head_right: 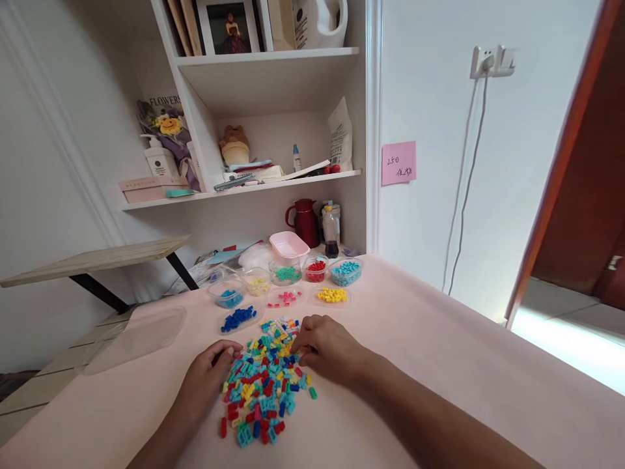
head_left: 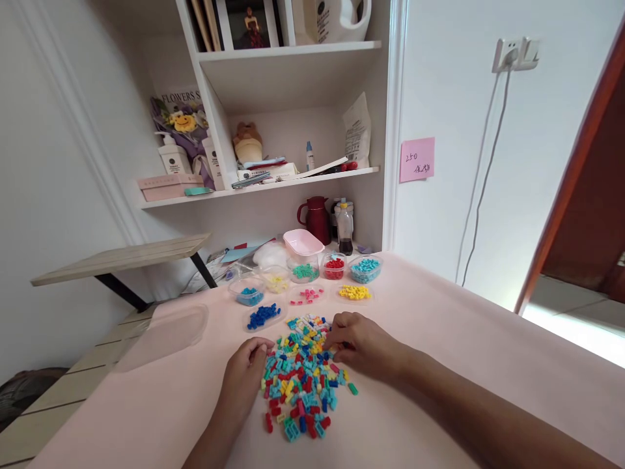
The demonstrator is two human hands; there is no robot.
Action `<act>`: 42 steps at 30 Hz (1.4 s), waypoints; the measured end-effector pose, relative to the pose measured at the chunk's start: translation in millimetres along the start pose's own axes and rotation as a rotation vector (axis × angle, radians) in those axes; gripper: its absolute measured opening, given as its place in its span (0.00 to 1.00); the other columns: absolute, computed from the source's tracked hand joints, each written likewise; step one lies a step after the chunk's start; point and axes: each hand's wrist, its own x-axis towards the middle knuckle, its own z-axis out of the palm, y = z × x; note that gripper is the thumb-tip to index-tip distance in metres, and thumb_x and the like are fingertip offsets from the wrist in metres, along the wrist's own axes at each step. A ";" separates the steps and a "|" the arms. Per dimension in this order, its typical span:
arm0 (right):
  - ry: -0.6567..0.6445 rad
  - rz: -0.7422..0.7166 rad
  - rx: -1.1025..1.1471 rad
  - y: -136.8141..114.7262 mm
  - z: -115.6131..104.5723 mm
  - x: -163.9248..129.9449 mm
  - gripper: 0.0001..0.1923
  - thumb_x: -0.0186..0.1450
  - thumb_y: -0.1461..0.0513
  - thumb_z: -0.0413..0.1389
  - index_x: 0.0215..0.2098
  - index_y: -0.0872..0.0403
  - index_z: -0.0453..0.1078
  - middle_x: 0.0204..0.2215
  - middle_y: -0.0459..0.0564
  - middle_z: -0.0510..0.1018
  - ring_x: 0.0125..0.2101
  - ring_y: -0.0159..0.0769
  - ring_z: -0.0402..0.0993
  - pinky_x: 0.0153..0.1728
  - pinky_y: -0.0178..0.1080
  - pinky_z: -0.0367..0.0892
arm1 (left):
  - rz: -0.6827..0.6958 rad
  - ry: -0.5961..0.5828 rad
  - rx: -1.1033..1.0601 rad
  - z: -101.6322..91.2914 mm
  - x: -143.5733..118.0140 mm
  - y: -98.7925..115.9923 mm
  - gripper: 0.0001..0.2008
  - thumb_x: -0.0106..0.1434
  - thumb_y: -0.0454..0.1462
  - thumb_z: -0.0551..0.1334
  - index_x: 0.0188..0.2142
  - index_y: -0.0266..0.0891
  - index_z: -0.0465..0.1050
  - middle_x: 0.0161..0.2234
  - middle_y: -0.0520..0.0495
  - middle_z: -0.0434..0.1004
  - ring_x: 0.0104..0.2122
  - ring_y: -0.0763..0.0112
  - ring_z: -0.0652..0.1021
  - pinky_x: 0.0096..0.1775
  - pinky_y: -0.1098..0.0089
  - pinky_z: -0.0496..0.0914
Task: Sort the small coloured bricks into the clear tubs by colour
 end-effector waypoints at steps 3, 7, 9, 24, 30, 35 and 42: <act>-0.004 -0.002 0.000 -0.7 -0.2 0.2 0.12 0.57 0.67 0.58 0.37 0.48 0.77 0.33 0.48 0.74 0.35 0.36 0.70 0.39 0.37 0.62 | 0.003 0.003 -0.006 -0.3 0.1 -0.6 0.14 0.58 0.44 0.55 0.35 0.40 0.76 0.36 0.45 0.80 0.38 0.60 0.78 0.37 0.66 0.69; -0.025 0.007 -0.007 1.1 0.0 0.2 0.11 0.57 0.67 0.57 0.36 0.49 0.77 0.34 0.49 0.75 0.35 0.36 0.70 0.38 0.37 0.62 | 0.020 0.009 -0.034 0.4 0.6 -2.6 0.14 0.57 0.44 0.55 0.34 0.40 0.76 0.35 0.45 0.81 0.40 0.59 0.78 0.38 0.66 0.70; -0.036 0.013 -0.009 1.7 0.0 -0.1 0.10 0.58 0.65 0.59 0.37 0.49 0.77 0.34 0.49 0.75 0.35 0.36 0.70 0.38 0.37 0.62 | 0.030 0.022 -0.050 1.1 0.3 -2.3 0.14 0.57 0.44 0.56 0.33 0.40 0.76 0.34 0.46 0.81 0.39 0.59 0.78 0.38 0.66 0.70; 0.000 -0.027 0.021 3.6 5.4 -0.9 0.08 0.57 0.65 0.61 0.35 0.48 0.77 0.37 0.48 0.75 0.39 0.37 0.70 0.42 0.40 0.61 | 0.031 0.017 -0.009 -0.2 1.7 -5.0 0.15 0.58 0.45 0.56 0.36 0.40 0.76 0.33 0.47 0.80 0.36 0.61 0.77 0.37 0.67 0.69; -0.014 -0.043 0.033 2.0 5.1 0.6 0.09 0.56 0.67 0.60 0.34 0.49 0.76 0.37 0.48 0.75 0.41 0.38 0.69 0.42 0.39 0.61 | 0.024 0.018 -0.035 -1.0 1.3 -1.6 0.15 0.57 0.46 0.56 0.33 0.40 0.76 0.33 0.46 0.80 0.38 0.59 0.77 0.40 0.65 0.69; -0.005 -0.051 0.041 -2.3 3.4 0.6 0.09 0.56 0.68 0.59 0.34 0.50 0.76 0.39 0.49 0.75 0.40 0.39 0.69 0.42 0.41 0.61 | 0.027 0.024 -0.036 -1.4 -0.1 1.7 0.14 0.56 0.45 0.56 0.33 0.40 0.76 0.33 0.46 0.80 0.37 0.60 0.78 0.39 0.66 0.70; -0.018 -0.058 0.080 -4.0 1.7 1.2 0.09 0.55 0.69 0.59 0.33 0.51 0.75 0.36 0.49 0.76 0.39 0.38 0.70 0.42 0.40 0.62 | 0.018 0.034 -0.063 0.7 -2.1 1.7 0.15 0.56 0.45 0.56 0.33 0.40 0.77 0.32 0.45 0.80 0.36 0.60 0.78 0.35 0.67 0.70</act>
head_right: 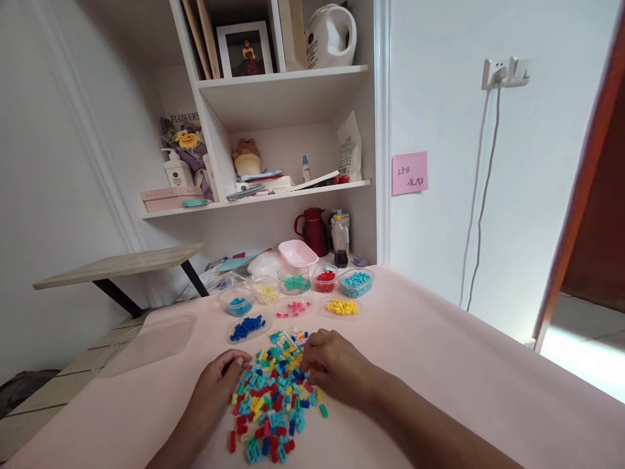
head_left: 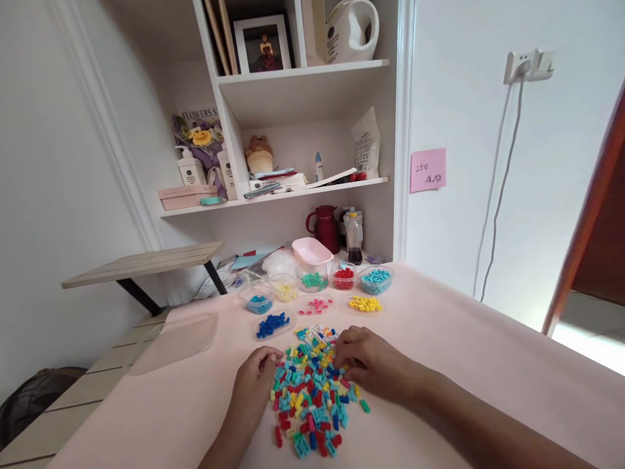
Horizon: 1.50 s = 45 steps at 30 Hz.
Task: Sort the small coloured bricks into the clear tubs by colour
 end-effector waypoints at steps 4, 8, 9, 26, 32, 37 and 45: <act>-0.005 0.008 0.019 -0.8 -1.0 0.5 0.12 0.54 0.71 0.58 0.34 0.51 0.75 0.36 0.48 0.77 0.39 0.38 0.70 0.40 0.38 0.63 | 0.004 -0.004 -0.004 -0.8 1.3 -1.3 0.15 0.56 0.45 0.56 0.33 0.39 0.76 0.36 0.45 0.81 0.37 0.60 0.78 0.37 0.67 0.70; -0.002 0.019 0.030 -3.4 -3.5 0.3 0.13 0.55 0.72 0.57 0.34 0.51 0.76 0.36 0.49 0.78 0.38 0.38 0.70 0.40 0.39 0.63 | 0.007 -0.021 0.019 -1.9 0.4 1.5 0.15 0.57 0.45 0.55 0.33 0.40 0.76 0.37 0.45 0.81 0.38 0.60 0.78 0.40 0.66 0.69; -0.003 0.017 0.029 -4.0 -3.9 0.2 0.13 0.55 0.71 0.57 0.34 0.51 0.76 0.35 0.49 0.78 0.38 0.38 0.70 0.40 0.39 0.63 | 0.007 -0.018 0.022 -1.9 0.0 2.4 0.15 0.57 0.45 0.56 0.33 0.40 0.76 0.37 0.45 0.81 0.38 0.60 0.78 0.39 0.66 0.69; 0.052 0.064 0.165 -8.5 -12.6 1.3 0.13 0.57 0.71 0.55 0.34 0.49 0.77 0.35 0.48 0.78 0.38 0.36 0.72 0.40 0.38 0.66 | 0.011 -0.030 0.039 -2.6 3.8 -2.4 0.14 0.57 0.44 0.55 0.34 0.40 0.76 0.36 0.45 0.80 0.37 0.61 0.78 0.39 0.66 0.69; 0.045 0.032 0.226 -2.9 -18.7 1.2 0.14 0.58 0.71 0.54 0.35 0.49 0.77 0.36 0.49 0.78 0.40 0.38 0.71 0.43 0.40 0.66 | 0.005 -0.023 0.041 -2.6 2.7 -0.9 0.15 0.56 0.45 0.55 0.33 0.40 0.76 0.33 0.46 0.80 0.33 0.62 0.77 0.35 0.68 0.69; 0.064 0.127 0.447 -0.5 -20.4 0.6 0.06 0.60 0.62 0.59 0.35 0.51 0.77 0.38 0.51 0.76 0.39 0.39 0.71 0.43 0.41 0.67 | 0.020 -0.029 0.052 -2.6 3.9 -1.5 0.14 0.56 0.44 0.55 0.32 0.40 0.76 0.33 0.46 0.80 0.37 0.60 0.78 0.39 0.66 0.69; 0.217 0.329 0.941 7.1 -26.5 -1.8 0.14 0.53 0.55 0.65 0.34 0.55 0.74 0.32 0.48 0.75 0.33 0.34 0.70 0.36 0.37 0.65 | 0.016 -0.047 0.079 -4.0 7.5 -0.8 0.13 0.55 0.45 0.57 0.33 0.42 0.77 0.35 0.47 0.81 0.37 0.60 0.78 0.41 0.66 0.69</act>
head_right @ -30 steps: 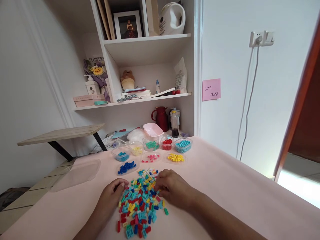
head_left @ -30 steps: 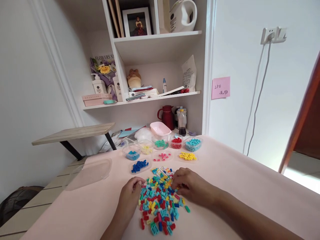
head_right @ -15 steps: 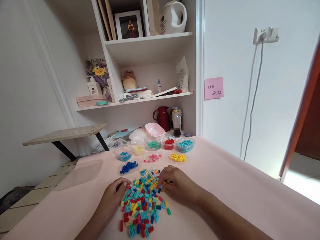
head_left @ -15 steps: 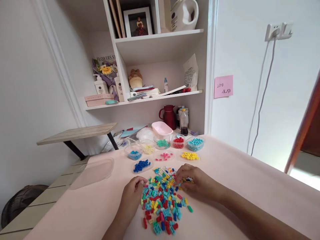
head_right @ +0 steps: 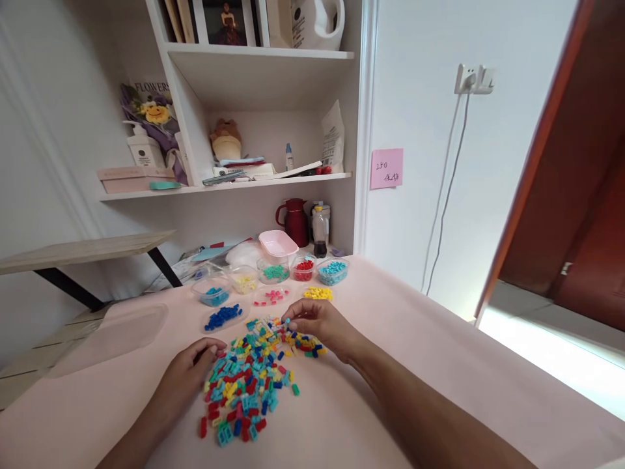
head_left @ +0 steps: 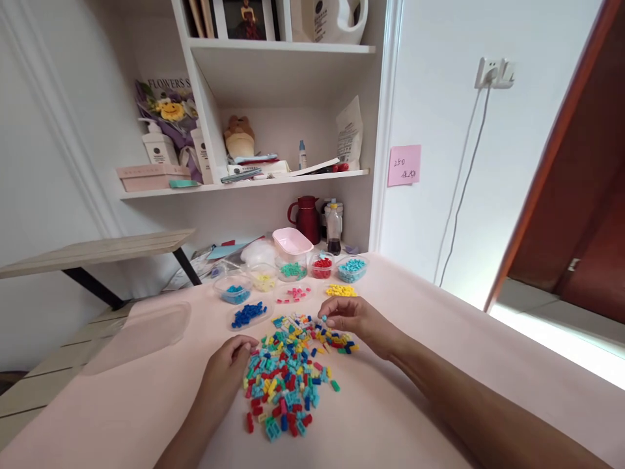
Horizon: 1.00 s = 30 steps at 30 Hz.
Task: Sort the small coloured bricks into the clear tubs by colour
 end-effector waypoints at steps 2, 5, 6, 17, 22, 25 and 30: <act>0.044 0.031 0.037 1.9 -2.3 0.5 0.14 0.52 0.56 0.66 0.33 0.55 0.74 0.31 0.47 0.75 0.33 0.34 0.69 0.36 0.37 0.64 | -0.010 -0.010 0.004 0.4 0.4 -0.5 0.14 0.56 0.45 0.57 0.34 0.42 0.77 0.36 0.47 0.81 0.38 0.60 0.78 0.41 0.66 0.69; 0.070 0.049 0.058 4.0 -3.5 1.2 0.15 0.51 0.56 0.66 0.33 0.55 0.74 0.30 0.46 0.75 0.32 0.33 0.69 0.37 0.38 0.64 | -0.006 -0.018 0.015 1.0 0.2 -0.3 0.14 0.56 0.45 0.57 0.34 0.41 0.77 0.37 0.47 0.81 0.38 0.61 0.78 0.41 0.66 0.69; 0.071 0.052 0.062 4.5 -3.5 1.4 0.15 0.51 0.56 0.66 0.33 0.55 0.74 0.31 0.46 0.76 0.32 0.33 0.69 0.37 0.38 0.63 | -0.003 -0.017 0.018 1.0 0.0 -0.1 0.14 0.56 0.45 0.57 0.34 0.41 0.77 0.37 0.47 0.81 0.38 0.61 0.78 0.41 0.66 0.69; 0.102 0.071 0.065 5.9 -4.8 4.0 0.15 0.51 0.57 0.66 0.34 0.55 0.76 0.29 0.46 0.76 0.32 0.34 0.70 0.38 0.38 0.64 | -0.001 -0.034 0.034 -1.0 0.2 -1.3 0.15 0.57 0.44 0.55 0.36 0.41 0.76 0.38 0.46 0.81 0.39 0.61 0.78 0.42 0.66 0.69; 0.017 0.027 -0.097 12.8 -5.0 4.0 0.11 0.56 0.57 0.62 0.33 0.55 0.76 0.29 0.48 0.77 0.30 0.33 0.70 0.33 0.36 0.65 | 0.012 -0.038 0.055 -2.0 2.7 -5.6 0.15 0.57 0.45 0.55 0.36 0.42 0.76 0.38 0.47 0.81 0.39 0.60 0.78 0.41 0.66 0.69; -0.001 -0.063 -0.327 14.8 -4.7 5.5 0.07 0.57 0.60 0.59 0.32 0.55 0.77 0.30 0.49 0.78 0.29 0.34 0.71 0.30 0.35 0.66 | 0.020 -0.029 0.061 -2.1 5.4 -10.7 0.15 0.57 0.46 0.55 0.35 0.43 0.76 0.38 0.48 0.81 0.40 0.60 0.78 0.43 0.65 0.69; 0.308 -0.092 -0.523 -1.4 -23.8 35.6 0.06 0.56 0.63 0.57 0.29 0.54 0.76 0.25 0.47 0.78 0.25 0.32 0.72 0.28 0.34 0.67 | 0.028 -0.029 0.064 -2.0 8.2 -15.2 0.16 0.56 0.47 0.55 0.34 0.43 0.76 0.38 0.48 0.81 0.40 0.59 0.78 0.43 0.66 0.70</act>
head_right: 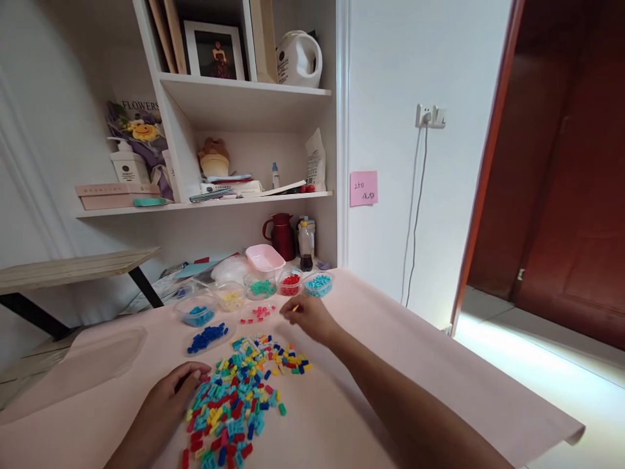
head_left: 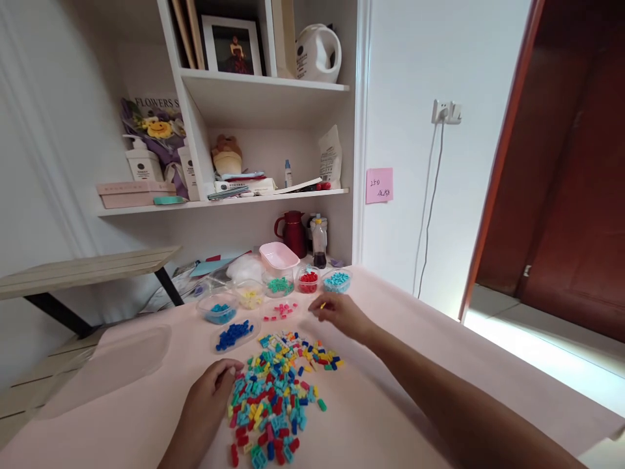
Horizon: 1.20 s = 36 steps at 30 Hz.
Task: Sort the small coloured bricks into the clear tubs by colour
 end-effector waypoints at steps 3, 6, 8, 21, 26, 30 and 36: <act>0.205 0.035 -0.066 1.2 -21.6 40.2 0.06 0.56 0.62 0.57 0.30 0.53 0.75 0.27 0.47 0.78 0.27 0.34 0.72 0.31 0.36 0.67 | 0.001 0.003 0.005 0.1 0.3 -0.2 0.15 0.56 0.48 0.55 0.33 0.43 0.76 0.38 0.48 0.81 0.41 0.59 0.78 0.43 0.66 0.70; 0.377 0.078 -0.113 9.1 -43.4 71.4 0.07 0.54 0.63 0.57 0.31 0.51 0.75 0.33 0.47 0.78 0.33 0.37 0.72 0.34 0.37 0.65 | 0.002 -0.005 -0.011 0.9 0.0 -0.9 0.15 0.56 0.47 0.55 0.32 0.43 0.76 0.35 0.47 0.81 0.39 0.60 0.79 0.42 0.67 0.70; 0.438 0.118 -0.112 17.1 -53.5 80.3 0.08 0.51 0.64 0.59 0.31 0.51 0.75 0.33 0.48 0.78 0.35 0.39 0.73 0.35 0.37 0.65 | 0.008 0.001 -0.040 1.4 -0.8 -1.0 0.14 0.56 0.46 0.55 0.31 0.43 0.76 0.35 0.47 0.81 0.38 0.61 0.79 0.41 0.68 0.71; 0.073 0.284 0.238 7.7 -19.7 -2.8 0.12 0.56 0.57 0.58 0.35 0.54 0.75 0.32 0.50 0.78 0.23 0.30 0.69 0.21 0.32 0.62 | -0.010 -0.008 -0.040 -1.0 -7.6 8.1 0.14 0.57 0.43 0.54 0.34 0.42 0.76 0.38 0.46 0.81 0.40 0.60 0.78 0.42 0.65 0.68; -0.143 0.092 -0.024 5.3 3.8 -31.8 0.09 0.58 0.61 0.55 0.32 0.53 0.77 0.33 0.49 0.78 0.29 0.33 0.69 0.28 0.33 0.64 | -0.034 -0.023 -0.057 -1.4 -7.7 8.7 0.15 0.57 0.45 0.54 0.36 0.42 0.76 0.40 0.46 0.80 0.41 0.60 0.77 0.43 0.65 0.68; -0.216 -0.028 -0.213 10.8 5.8 -34.7 0.08 0.58 0.64 0.55 0.33 0.53 0.77 0.33 0.50 0.76 0.30 0.34 0.69 0.31 0.35 0.65 | -0.048 -0.009 -0.053 -1.5 -7.3 11.5 0.16 0.56 0.45 0.55 0.36 0.41 0.76 0.40 0.46 0.80 0.41 0.59 0.77 0.45 0.64 0.68; -0.239 -0.135 -0.296 1.1 3.6 -37.0 0.09 0.60 0.65 0.55 0.35 0.53 0.77 0.32 0.51 0.74 0.31 0.35 0.69 0.33 0.36 0.65 | -0.030 -0.003 -0.069 -1.6 -9.0 17.0 0.16 0.56 0.46 0.56 0.36 0.40 0.77 0.39 0.46 0.80 0.39 0.60 0.78 0.43 0.64 0.69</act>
